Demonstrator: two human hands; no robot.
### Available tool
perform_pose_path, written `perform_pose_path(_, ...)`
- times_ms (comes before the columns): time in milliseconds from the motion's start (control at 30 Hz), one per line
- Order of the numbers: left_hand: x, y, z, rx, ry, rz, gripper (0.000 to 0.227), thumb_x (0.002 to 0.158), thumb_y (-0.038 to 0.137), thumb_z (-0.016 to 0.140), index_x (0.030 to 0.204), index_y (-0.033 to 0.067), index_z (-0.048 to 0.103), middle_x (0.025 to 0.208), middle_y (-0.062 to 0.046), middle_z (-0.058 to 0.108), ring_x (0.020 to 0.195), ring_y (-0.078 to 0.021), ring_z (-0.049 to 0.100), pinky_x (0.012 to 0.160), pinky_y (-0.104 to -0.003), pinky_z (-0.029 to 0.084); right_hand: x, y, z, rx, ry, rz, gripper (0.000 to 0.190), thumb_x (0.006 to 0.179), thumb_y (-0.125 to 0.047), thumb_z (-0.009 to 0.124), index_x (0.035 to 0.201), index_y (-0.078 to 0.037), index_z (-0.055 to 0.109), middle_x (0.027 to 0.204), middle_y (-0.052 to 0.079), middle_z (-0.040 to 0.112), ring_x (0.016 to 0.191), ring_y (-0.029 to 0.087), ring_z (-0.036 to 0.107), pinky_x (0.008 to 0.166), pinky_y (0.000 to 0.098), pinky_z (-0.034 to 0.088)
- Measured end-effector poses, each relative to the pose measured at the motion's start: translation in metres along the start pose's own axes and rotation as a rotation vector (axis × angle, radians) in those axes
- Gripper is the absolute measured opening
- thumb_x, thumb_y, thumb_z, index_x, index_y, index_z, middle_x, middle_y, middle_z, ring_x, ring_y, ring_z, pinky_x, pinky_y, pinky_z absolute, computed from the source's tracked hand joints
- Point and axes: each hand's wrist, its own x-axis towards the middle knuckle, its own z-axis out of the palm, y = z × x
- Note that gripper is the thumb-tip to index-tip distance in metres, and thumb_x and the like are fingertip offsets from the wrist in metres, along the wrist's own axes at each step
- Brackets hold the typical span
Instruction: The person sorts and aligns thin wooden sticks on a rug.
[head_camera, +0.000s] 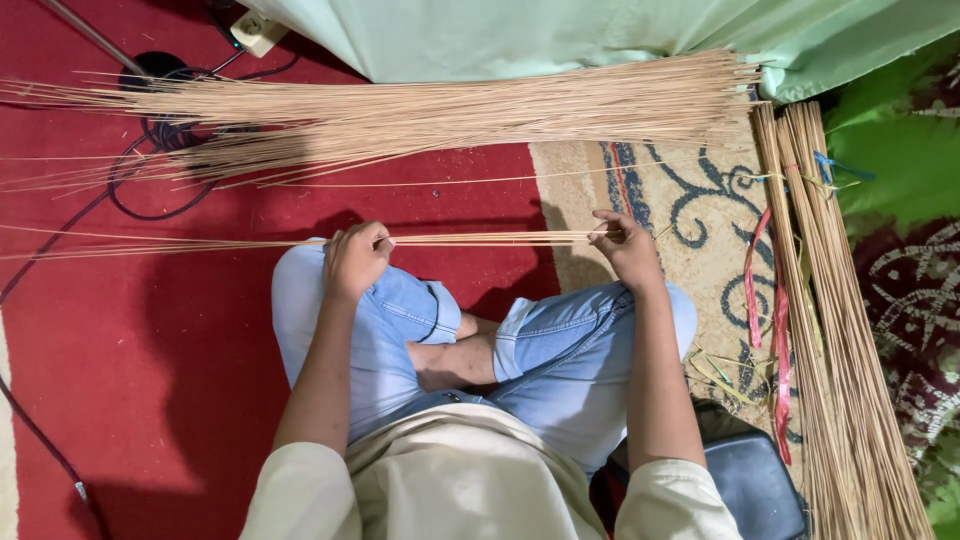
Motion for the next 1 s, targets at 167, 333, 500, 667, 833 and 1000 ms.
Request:
perform_pose_path(167,-0.004,0.010,-0.010,-0.012,-0.043,-0.017,0.023,0.094,0.042,0.058,0.099,0.0233,0.071,0.099,-0.010,0.075,0.106,-0.0349,0.069,0.102,-0.046,0.047,-0.006,-0.012,-0.003,0.055,-0.017,0.010,0.052,0.086,0.000,0.081,0.136,-0.002,0.064,0.094,0.011,0.071,0.091,0.018,0.071,0.090,0.0277,0.055)
perform_pose_path(333,-0.003,0.008,-0.008,0.005,-0.050,-0.023,0.024,0.094,0.043,0.057,0.099,0.0229,0.071,0.099,-0.010,0.075,0.107,-0.0340,0.069,0.104,-0.046,0.046,-0.008,-0.015,0.001,-0.036,-0.046,-0.016,0.046,0.091,-0.004,0.078,0.135,-0.004,0.067,0.101,0.014,0.074,0.097,0.022,0.072,0.094,0.0330,0.055)
perform_pose_path(500,-0.002,-0.007,0.012,0.124,0.255,0.251,0.011,0.091,0.026,0.067,0.092,0.0181,0.059,0.085,-0.003,0.059,0.093,-0.0263,0.063,0.089,-0.042,0.045,-0.018,-0.039,0.014,-0.936,-0.237,-0.051,0.034,0.102,-0.051,0.058,0.116,-0.026,0.077,0.103,0.006,0.076,0.110,0.033,0.068,0.105,0.0547,0.045)
perform_pose_path(667,-0.007,-0.004,0.011,0.242,0.350,0.390,0.016,0.092,0.024,0.068,0.088,0.0129,0.057,0.087,-0.005,0.051,0.093,-0.0276,0.057,0.085,-0.042,0.043,-0.010,-0.027,0.020,-0.961,-0.308,-0.028,0.041,0.108,-0.049,0.045,0.114,-0.019,0.072,0.106,0.012,0.075,0.110,0.037,0.069,0.099,0.0543,0.051)
perform_pose_path(833,-0.005,-0.007,0.031,0.325,0.314,0.437,0.020,0.095,0.031,0.065,0.090,0.0142,0.055,0.088,-0.004,0.055,0.094,-0.0252,0.059,0.084,-0.039,0.043,-0.009,-0.020,0.022,-1.081,-0.197,-0.095,0.036,0.106,-0.050,0.045,0.112,-0.025,0.069,0.102,0.004,0.070,0.110,0.029,0.066,0.097,0.0480,0.050)
perform_pose_path(1000,-0.003,-0.002,0.042,0.348,0.359,0.486,0.025,0.095,0.042,0.061,0.086,0.0192,0.057,0.084,-0.004,0.060,0.086,-0.0245,0.063,0.078,-0.039,0.049,-0.006,-0.030,0.030,-1.105,-0.349,-0.124,0.037,0.109,-0.046,0.041,0.120,-0.022,0.066,0.109,0.008,0.074,0.112,0.032,0.069,0.100,0.0500,0.049)
